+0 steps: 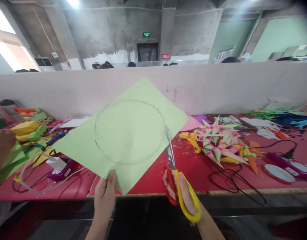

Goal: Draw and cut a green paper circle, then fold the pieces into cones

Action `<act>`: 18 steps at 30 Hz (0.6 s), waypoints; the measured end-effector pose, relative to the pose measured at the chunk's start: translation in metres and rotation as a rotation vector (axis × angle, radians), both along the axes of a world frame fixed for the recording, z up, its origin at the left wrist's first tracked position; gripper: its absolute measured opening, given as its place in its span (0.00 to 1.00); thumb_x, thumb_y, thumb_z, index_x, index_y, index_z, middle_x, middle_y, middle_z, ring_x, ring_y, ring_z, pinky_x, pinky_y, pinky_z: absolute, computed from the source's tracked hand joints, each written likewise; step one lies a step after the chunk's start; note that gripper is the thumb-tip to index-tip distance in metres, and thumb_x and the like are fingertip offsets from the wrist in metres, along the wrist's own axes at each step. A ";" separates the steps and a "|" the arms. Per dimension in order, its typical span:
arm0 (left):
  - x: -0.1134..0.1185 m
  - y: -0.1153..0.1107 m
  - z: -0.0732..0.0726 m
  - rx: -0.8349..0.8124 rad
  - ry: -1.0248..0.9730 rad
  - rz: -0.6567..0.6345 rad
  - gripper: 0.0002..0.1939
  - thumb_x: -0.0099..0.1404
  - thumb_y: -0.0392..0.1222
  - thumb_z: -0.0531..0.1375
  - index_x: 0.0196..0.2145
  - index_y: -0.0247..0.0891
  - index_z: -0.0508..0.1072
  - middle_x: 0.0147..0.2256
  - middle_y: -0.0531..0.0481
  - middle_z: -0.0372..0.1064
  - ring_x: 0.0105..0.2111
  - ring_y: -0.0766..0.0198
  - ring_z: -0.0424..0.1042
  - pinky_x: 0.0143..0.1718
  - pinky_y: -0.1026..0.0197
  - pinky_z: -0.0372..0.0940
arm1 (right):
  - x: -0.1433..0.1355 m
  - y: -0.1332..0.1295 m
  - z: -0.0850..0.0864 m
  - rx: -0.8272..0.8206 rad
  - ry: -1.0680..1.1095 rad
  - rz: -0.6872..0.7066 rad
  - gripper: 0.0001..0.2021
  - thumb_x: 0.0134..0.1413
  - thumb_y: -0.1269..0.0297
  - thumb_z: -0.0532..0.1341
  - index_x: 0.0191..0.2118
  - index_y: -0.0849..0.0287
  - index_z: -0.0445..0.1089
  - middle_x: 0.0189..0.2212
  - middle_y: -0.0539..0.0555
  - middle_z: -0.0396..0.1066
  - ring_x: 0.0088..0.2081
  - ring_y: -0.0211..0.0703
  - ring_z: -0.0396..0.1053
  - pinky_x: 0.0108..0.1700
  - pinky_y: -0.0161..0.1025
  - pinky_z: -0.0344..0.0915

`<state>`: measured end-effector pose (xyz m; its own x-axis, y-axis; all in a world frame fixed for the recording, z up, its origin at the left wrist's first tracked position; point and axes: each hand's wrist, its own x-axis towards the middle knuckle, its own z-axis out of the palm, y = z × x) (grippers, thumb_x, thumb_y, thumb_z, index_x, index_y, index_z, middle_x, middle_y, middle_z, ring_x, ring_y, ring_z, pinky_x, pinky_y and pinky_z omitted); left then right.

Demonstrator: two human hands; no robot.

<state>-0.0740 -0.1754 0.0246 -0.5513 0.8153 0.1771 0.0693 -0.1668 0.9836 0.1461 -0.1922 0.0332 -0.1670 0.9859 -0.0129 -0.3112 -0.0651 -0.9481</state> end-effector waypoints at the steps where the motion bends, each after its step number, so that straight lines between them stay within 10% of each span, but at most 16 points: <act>1: -0.001 -0.001 0.000 -0.004 0.004 -0.011 0.18 0.52 0.54 0.60 0.32 0.36 0.74 0.29 0.46 0.72 0.40 0.55 0.70 0.42 0.56 0.66 | 0.001 0.001 -0.003 0.025 0.010 0.010 0.25 0.49 0.38 0.48 0.31 0.58 0.61 0.20 0.46 0.57 0.17 0.29 0.48 0.19 0.31 0.49; 18: -0.005 -0.015 0.014 -0.107 0.197 -0.279 0.20 0.50 0.56 0.60 0.28 0.35 0.75 0.27 0.45 0.73 0.35 0.55 0.71 0.36 0.59 0.67 | 0.010 -0.002 0.012 0.013 -0.037 -0.007 0.28 0.48 0.35 0.41 0.25 0.57 0.58 0.12 0.44 0.48 0.15 0.33 0.47 0.18 0.34 0.47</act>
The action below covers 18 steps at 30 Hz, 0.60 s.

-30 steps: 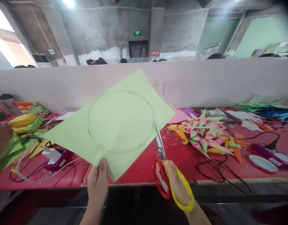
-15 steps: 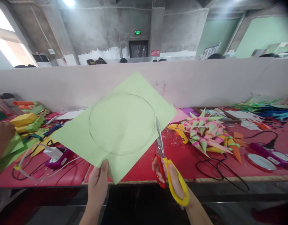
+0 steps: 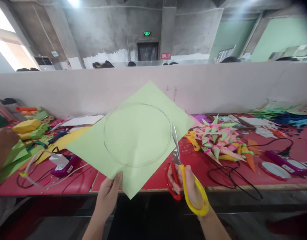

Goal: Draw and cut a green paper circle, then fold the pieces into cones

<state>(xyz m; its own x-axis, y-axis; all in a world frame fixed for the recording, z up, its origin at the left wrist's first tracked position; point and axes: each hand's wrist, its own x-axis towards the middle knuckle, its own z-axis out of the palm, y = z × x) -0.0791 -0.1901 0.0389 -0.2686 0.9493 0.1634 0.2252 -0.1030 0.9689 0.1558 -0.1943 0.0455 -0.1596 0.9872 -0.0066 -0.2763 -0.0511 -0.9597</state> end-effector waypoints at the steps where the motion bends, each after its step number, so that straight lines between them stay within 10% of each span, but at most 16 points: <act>1: 0.000 0.000 0.000 -0.006 -0.008 -0.008 0.20 0.50 0.56 0.60 0.29 0.35 0.75 0.27 0.45 0.73 0.35 0.55 0.71 0.36 0.59 0.67 | 0.000 -0.001 0.001 0.000 0.000 -0.009 0.28 0.49 0.35 0.41 0.25 0.57 0.58 0.12 0.44 0.49 0.15 0.32 0.47 0.18 0.34 0.46; 18: -0.003 0.001 -0.001 -0.030 -0.019 -0.082 0.22 0.54 0.56 0.58 0.34 0.34 0.75 0.32 0.43 0.74 0.39 0.54 0.70 0.41 0.57 0.66 | -0.006 0.002 0.002 -0.036 0.034 -0.076 0.30 0.48 0.35 0.41 0.23 0.60 0.58 0.14 0.44 0.55 0.10 0.24 0.44 0.12 0.26 0.44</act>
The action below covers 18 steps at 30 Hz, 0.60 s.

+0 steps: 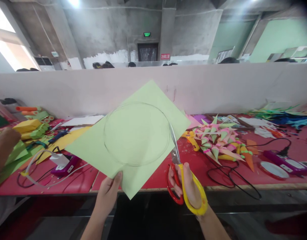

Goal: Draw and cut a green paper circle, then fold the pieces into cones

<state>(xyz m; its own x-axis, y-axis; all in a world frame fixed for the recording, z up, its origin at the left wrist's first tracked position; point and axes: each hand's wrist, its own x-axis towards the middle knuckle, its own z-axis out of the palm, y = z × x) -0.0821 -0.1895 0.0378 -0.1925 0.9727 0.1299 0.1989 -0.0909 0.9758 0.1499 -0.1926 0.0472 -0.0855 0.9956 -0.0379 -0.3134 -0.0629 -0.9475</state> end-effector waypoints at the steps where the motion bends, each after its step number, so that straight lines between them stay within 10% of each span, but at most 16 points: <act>1: 0.000 0.001 -0.001 -0.009 0.007 0.000 0.22 0.54 0.56 0.57 0.34 0.33 0.75 0.32 0.43 0.74 0.39 0.54 0.70 0.40 0.57 0.66 | 0.000 0.001 0.000 -0.006 -0.002 0.004 0.30 0.48 0.34 0.41 0.23 0.60 0.57 0.13 0.43 0.54 0.10 0.24 0.44 0.12 0.26 0.44; 18: -0.011 0.006 0.012 0.024 0.193 0.154 0.17 0.52 0.53 0.57 0.17 0.37 0.65 0.13 0.54 0.60 0.20 0.65 0.64 0.19 0.68 0.59 | 0.008 0.014 0.000 0.107 -0.047 0.103 0.30 0.45 0.33 0.44 0.27 0.59 0.62 0.17 0.47 0.56 0.15 0.30 0.48 0.18 0.32 0.48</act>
<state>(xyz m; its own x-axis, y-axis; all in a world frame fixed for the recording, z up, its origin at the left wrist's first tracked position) -0.0926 -0.1836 0.0495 -0.3080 0.9299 0.2012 0.3946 -0.0676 0.9164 0.1577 -0.1784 0.0472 -0.1876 0.9803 0.0614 -0.2659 0.0095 -0.9639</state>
